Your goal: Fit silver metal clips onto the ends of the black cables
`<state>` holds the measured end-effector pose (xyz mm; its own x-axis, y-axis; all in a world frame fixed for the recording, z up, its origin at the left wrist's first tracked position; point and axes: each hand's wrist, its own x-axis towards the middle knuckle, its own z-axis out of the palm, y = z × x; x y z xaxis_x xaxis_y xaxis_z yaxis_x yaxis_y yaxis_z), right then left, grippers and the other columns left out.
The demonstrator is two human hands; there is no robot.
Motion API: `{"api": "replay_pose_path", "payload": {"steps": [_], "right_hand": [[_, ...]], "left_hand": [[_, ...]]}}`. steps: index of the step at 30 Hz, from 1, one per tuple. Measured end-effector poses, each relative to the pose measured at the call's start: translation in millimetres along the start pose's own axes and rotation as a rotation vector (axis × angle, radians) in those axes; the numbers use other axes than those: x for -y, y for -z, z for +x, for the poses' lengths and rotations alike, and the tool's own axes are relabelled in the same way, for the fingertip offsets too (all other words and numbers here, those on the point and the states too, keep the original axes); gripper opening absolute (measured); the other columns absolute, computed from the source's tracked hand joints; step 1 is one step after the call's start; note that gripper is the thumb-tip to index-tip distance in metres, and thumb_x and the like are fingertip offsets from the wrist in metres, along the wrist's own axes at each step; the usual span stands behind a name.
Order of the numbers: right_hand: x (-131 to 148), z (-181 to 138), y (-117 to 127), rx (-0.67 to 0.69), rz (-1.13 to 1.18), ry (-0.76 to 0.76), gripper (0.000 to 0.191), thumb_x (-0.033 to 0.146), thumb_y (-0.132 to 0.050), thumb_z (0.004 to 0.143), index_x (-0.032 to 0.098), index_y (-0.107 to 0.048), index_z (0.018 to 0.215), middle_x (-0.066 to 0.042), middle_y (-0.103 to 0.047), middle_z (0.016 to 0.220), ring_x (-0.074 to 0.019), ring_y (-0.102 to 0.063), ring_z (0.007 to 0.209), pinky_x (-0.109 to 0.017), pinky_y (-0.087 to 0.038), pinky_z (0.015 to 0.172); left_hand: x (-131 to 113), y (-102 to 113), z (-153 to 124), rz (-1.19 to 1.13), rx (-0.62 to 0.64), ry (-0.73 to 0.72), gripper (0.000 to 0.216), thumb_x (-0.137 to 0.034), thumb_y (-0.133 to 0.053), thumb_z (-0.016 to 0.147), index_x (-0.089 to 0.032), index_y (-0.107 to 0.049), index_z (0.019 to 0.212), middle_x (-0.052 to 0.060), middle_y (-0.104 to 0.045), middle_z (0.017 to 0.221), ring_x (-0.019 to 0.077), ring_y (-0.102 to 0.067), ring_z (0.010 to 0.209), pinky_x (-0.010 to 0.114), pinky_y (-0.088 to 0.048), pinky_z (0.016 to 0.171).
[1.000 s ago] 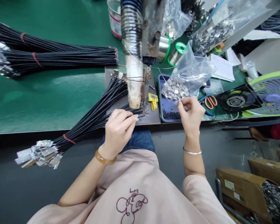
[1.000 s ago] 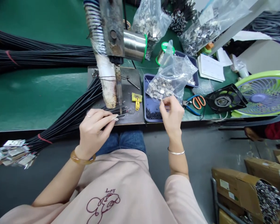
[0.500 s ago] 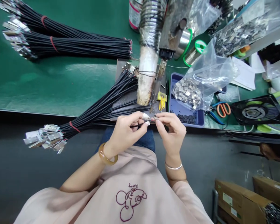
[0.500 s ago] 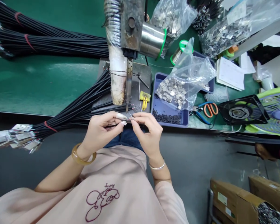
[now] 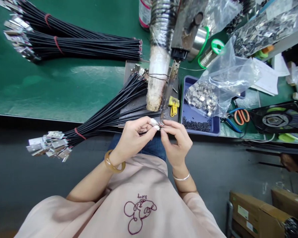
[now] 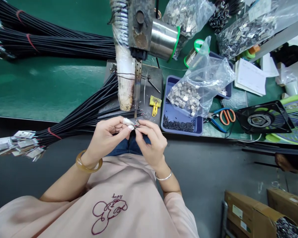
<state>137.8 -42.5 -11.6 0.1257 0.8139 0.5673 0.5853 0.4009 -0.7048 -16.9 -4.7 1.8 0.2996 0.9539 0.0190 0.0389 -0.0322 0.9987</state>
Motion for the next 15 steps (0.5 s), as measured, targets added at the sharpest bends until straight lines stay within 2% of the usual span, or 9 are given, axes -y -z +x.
{"api": "replay_pose_path", "payload": {"steps": [4, 8, 11, 13, 15], "right_hand": [[-3.6, -0.4, 4.9, -0.074, 0.113, -0.004, 0.021, 0.013, -0.059, 0.094, 0.027, -0.068, 0.107, -0.005, -0.077, 0.108, -0.021, -0.076, 0.099, -0.042, -0.064, 0.086], [-1.0, 1.1, 7.7, -0.043, 0.11, 0.0, 0.013, 0.016, -0.062, 0.093, 0.026, -0.068, 0.099, -0.004, -0.078, 0.103, -0.0213, -0.076, 0.096, -0.042, -0.065, 0.084], [0.3, 2.7, 7.0, -0.003, 0.124, -0.079, 0.009, 0.018, -0.063, 0.093, 0.025, -0.068, 0.094, -0.004, -0.078, 0.1, -0.0204, -0.077, 0.092, -0.041, -0.065, 0.082], [-0.9, 3.5, 6.3, -0.024, 0.119, -0.117, 0.008, 0.019, -0.064, 0.093, 0.025, -0.069, 0.093, -0.003, -0.079, 0.1, -0.02, -0.077, 0.089, -0.04, -0.066, 0.081], [-3.4, 3.5, 5.7, -0.054, 0.068, -0.082, 0.008, 0.018, -0.067, 0.091, 0.025, -0.069, 0.093, -0.003, -0.079, 0.1, -0.0203, -0.078, 0.091, -0.041, -0.066, 0.082]], "left_hand": [[-0.6, 1.4, 2.9, -0.021, -0.003, 0.003, 0.01, -0.021, -0.067, 0.084, -0.013, -0.074, 0.083, -0.001, -0.06, 0.057, 0.008, -0.051, 0.05, 0.018, -0.043, 0.05], [0.3, -0.7, 2.7, -0.025, -0.01, 0.028, 0.011, -0.021, -0.069, 0.081, -0.014, -0.077, 0.078, 0.002, -0.065, 0.063, 0.0109, -0.057, 0.057, 0.019, -0.045, 0.051], [1.6, -2.6, 2.3, -0.03, -0.02, 0.06, 0.01, -0.02, -0.069, 0.078, -0.014, -0.075, 0.074, 0.002, -0.065, 0.064, 0.0113, -0.057, 0.057, 0.019, -0.045, 0.049], [2.9, -3.1, 2.7, -0.034, -0.028, 0.064, 0.008, -0.019, -0.069, 0.076, -0.014, -0.073, 0.071, 0.002, -0.064, 0.062, 0.0107, -0.055, 0.055, 0.019, -0.044, 0.049], [4.2, -3.1, 3.3, -0.039, -0.036, 0.058, 0.008, -0.019, -0.068, 0.077, -0.014, -0.073, 0.072, 0.001, -0.062, 0.06, 0.0103, -0.053, 0.055, 0.018, -0.043, 0.049]]}}
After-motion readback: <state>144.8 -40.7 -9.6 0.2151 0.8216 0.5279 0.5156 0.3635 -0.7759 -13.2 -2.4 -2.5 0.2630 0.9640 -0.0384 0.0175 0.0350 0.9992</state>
